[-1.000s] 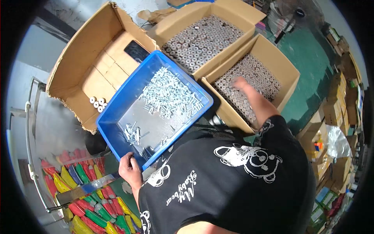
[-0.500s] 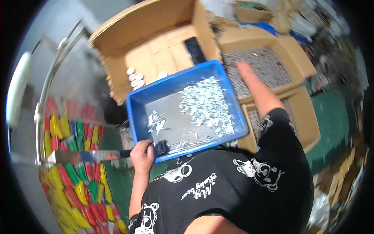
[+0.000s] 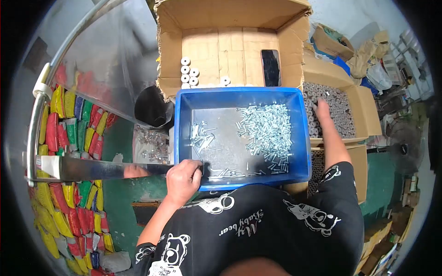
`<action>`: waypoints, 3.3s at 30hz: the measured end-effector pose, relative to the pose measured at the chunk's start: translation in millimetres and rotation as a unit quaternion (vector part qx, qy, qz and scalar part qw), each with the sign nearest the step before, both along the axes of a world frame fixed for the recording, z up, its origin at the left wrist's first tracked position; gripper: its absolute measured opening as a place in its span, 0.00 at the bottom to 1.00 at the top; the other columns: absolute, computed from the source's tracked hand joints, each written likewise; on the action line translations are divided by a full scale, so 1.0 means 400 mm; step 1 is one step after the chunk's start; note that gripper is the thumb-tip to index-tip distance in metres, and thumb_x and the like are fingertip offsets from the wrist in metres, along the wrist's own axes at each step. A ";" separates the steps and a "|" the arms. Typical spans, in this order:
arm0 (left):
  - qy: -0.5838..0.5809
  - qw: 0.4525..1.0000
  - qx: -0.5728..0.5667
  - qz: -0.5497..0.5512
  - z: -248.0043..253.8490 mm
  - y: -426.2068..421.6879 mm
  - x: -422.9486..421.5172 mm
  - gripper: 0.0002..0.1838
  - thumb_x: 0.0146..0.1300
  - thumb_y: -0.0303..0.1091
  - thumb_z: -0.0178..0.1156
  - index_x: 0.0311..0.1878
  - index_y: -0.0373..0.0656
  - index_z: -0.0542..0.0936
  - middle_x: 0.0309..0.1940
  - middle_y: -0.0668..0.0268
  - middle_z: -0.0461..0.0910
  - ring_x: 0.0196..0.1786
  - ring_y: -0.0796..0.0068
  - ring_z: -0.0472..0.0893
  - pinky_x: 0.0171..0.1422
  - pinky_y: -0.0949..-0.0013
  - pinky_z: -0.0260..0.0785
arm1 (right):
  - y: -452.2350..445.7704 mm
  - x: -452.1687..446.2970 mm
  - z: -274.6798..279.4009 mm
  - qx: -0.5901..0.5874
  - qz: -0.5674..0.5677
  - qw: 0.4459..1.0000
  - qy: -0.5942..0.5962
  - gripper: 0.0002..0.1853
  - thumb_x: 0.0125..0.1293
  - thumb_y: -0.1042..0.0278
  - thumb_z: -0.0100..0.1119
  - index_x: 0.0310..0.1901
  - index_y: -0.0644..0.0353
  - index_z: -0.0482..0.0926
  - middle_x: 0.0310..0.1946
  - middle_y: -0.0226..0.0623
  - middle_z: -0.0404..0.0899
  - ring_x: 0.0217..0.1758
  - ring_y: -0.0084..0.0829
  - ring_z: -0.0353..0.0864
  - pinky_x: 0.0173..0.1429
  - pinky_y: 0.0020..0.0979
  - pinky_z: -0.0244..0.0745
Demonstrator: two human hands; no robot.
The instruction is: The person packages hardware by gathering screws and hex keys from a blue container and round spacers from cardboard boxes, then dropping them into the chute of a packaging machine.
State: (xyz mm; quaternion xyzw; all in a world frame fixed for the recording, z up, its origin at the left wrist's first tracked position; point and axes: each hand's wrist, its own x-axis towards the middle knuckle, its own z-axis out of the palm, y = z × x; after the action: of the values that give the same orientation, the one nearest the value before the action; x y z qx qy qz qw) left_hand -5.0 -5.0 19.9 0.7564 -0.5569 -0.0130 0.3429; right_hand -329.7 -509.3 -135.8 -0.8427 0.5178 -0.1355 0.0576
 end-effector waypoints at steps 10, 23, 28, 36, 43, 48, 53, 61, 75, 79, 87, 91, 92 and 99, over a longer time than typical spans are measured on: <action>0.009 0.999 0.021 -0.024 -0.021 0.001 0.030 0.10 0.49 0.24 0.63 0.37 0.44 0.83 0.32 0.62 0.83 0.30 0.63 0.83 0.34 0.63 0.76 | -0.030 0.014 -0.091 -0.044 0.063 0.994 0.081 0.15 0.65 0.70 0.53 0.52 0.59 0.77 0.49 0.58 0.78 0.50 0.60 0.78 0.54 0.47 0.76; 0.015 0.997 0.001 -0.077 -0.046 0.004 0.067 0.14 0.44 0.25 0.65 0.39 0.44 0.84 0.31 0.66 0.81 0.26 0.69 0.82 0.28 0.68 0.74 | 0.178 0.590 0.444 0.230 0.242 0.933 -0.134 0.14 0.65 0.59 0.58 0.43 0.60 0.85 0.35 0.33 0.86 0.34 0.33 0.84 0.47 0.34 0.78; 0.038 0.996 -0.035 -0.072 -0.046 0.004 0.072 0.13 0.48 0.26 0.64 0.39 0.45 0.84 0.32 0.66 0.81 0.27 0.68 0.82 0.31 0.68 0.75 | 0.145 0.812 0.274 0.269 0.109 0.918 0.270 0.21 0.65 0.50 0.59 0.40 0.64 0.86 0.33 0.44 0.86 0.34 0.40 0.85 0.42 0.40 0.79; 0.074 0.993 -0.002 -0.088 -0.028 0.014 0.076 0.12 0.50 0.25 0.64 0.40 0.44 0.83 0.33 0.63 0.82 0.30 0.64 0.83 0.33 0.64 0.76 | 0.169 0.824 0.267 0.310 0.089 0.882 0.344 0.24 0.65 0.42 0.58 0.44 0.57 0.87 0.41 0.38 0.87 0.42 0.37 0.86 0.50 0.39 0.78; 0.104 0.990 -0.048 -0.076 -0.023 0.005 0.062 0.08 0.50 0.23 0.61 0.36 0.41 0.82 0.28 0.60 0.81 0.27 0.59 0.83 0.32 0.62 0.74 | 0.168 0.811 0.259 0.247 0.161 0.891 0.345 0.21 0.60 0.50 0.61 0.45 0.57 0.87 0.44 0.41 0.86 0.47 0.40 0.86 0.51 0.39 0.78; 0.069 0.994 -0.061 -0.062 -0.032 0.002 0.052 0.06 0.51 0.24 0.60 0.34 0.41 0.83 0.28 0.59 0.81 0.27 0.58 0.82 0.32 0.62 0.75 | 0.149 0.790 0.257 0.284 0.175 0.893 0.302 0.20 0.59 0.51 0.61 0.41 0.60 0.87 0.40 0.43 0.86 0.41 0.39 0.85 0.47 0.39 0.78; 0.057 0.996 -0.042 -0.046 -0.033 0.012 0.046 0.06 0.51 0.25 0.61 0.33 0.41 0.83 0.28 0.60 0.81 0.29 0.58 0.83 0.34 0.61 0.75 | 0.095 0.717 0.299 0.492 0.073 0.867 0.029 0.17 0.68 0.54 0.58 0.30 0.61 0.81 0.21 0.31 0.76 0.18 0.20 0.69 0.17 0.25 0.61; 0.055 0.998 -0.018 -0.035 -0.058 0.021 0.041 0.06 0.53 0.29 0.61 0.36 0.45 0.80 0.28 0.62 0.78 0.31 0.57 0.81 0.35 0.56 0.74 | 0.411 0.809 0.570 0.728 0.243 0.576 -0.281 0.19 0.73 0.52 0.56 0.47 0.63 0.73 0.27 0.27 0.69 0.18 0.11 0.57 0.14 0.12 0.49; -0.014 0.999 -0.046 -0.018 -0.052 0.019 0.032 0.06 0.53 0.28 0.61 0.35 0.43 0.83 0.31 0.58 0.82 0.35 0.54 0.83 0.41 0.56 0.76 | 0.717 0.864 0.453 0.537 0.315 0.712 -0.324 0.19 0.73 0.63 0.54 0.58 0.68 0.74 0.50 0.43 0.80 0.49 0.33 0.82 0.55 0.31 0.81; -0.031 0.998 -0.049 -0.008 -0.057 0.013 0.027 0.07 0.54 0.26 0.60 0.36 0.42 0.84 0.31 0.58 0.83 0.35 0.57 0.84 0.41 0.59 0.77 | 0.557 0.551 0.337 0.179 0.442 0.878 -0.044 0.17 0.63 0.60 0.59 0.50 0.58 0.83 0.43 0.51 0.83 0.47 0.48 0.84 0.55 0.42 0.77; -0.030 0.999 -0.012 0.016 -0.043 0.006 0.007 0.07 0.55 0.23 0.59 0.37 0.39 0.84 0.31 0.57 0.82 0.36 0.59 0.84 0.43 0.64 0.75 | 0.536 0.335 0.176 -0.016 0.435 0.887 0.152 0.10 0.63 0.68 0.54 0.41 0.62 0.82 0.38 0.49 0.82 0.48 0.50 0.83 0.53 0.45 0.79; -0.043 0.999 -0.015 0.012 -0.041 0.002 0.005 0.08 0.55 0.23 0.59 0.37 0.39 0.84 0.30 0.58 0.82 0.34 0.61 0.83 0.41 0.67 0.74 | 0.505 0.375 0.172 0.045 0.443 0.872 0.203 0.11 0.62 0.75 0.50 0.40 0.63 0.83 0.40 0.52 0.81 0.46 0.50 0.83 0.50 0.46 0.79; -0.034 0.999 -0.013 0.014 -0.040 0.004 0.004 0.08 0.54 0.22 0.59 0.37 0.39 0.84 0.30 0.58 0.82 0.33 0.62 0.83 0.40 0.67 0.73 | 0.496 0.377 0.169 0.055 0.455 0.859 0.230 0.11 0.62 0.74 0.52 0.41 0.64 0.82 0.41 0.54 0.80 0.47 0.51 0.83 0.51 0.47 0.79; -0.012 1.000 -0.015 0.021 -0.030 0.006 0.001 0.08 0.54 0.24 0.59 0.37 0.41 0.85 0.32 0.58 0.83 0.35 0.59 0.84 0.42 0.64 0.75 | 0.477 0.391 0.217 0.130 0.398 0.898 0.134 0.09 0.54 0.77 0.58 0.36 0.65 0.84 0.38 0.55 0.83 0.44 0.51 0.84 0.49 0.44 0.78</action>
State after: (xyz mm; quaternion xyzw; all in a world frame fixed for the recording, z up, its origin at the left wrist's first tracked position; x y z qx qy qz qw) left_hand -4.7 -2.5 7.7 0.7625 -0.5453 0.0116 0.3482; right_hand -173.2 -318.5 -48.8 -0.9737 0.1545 0.0818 0.1460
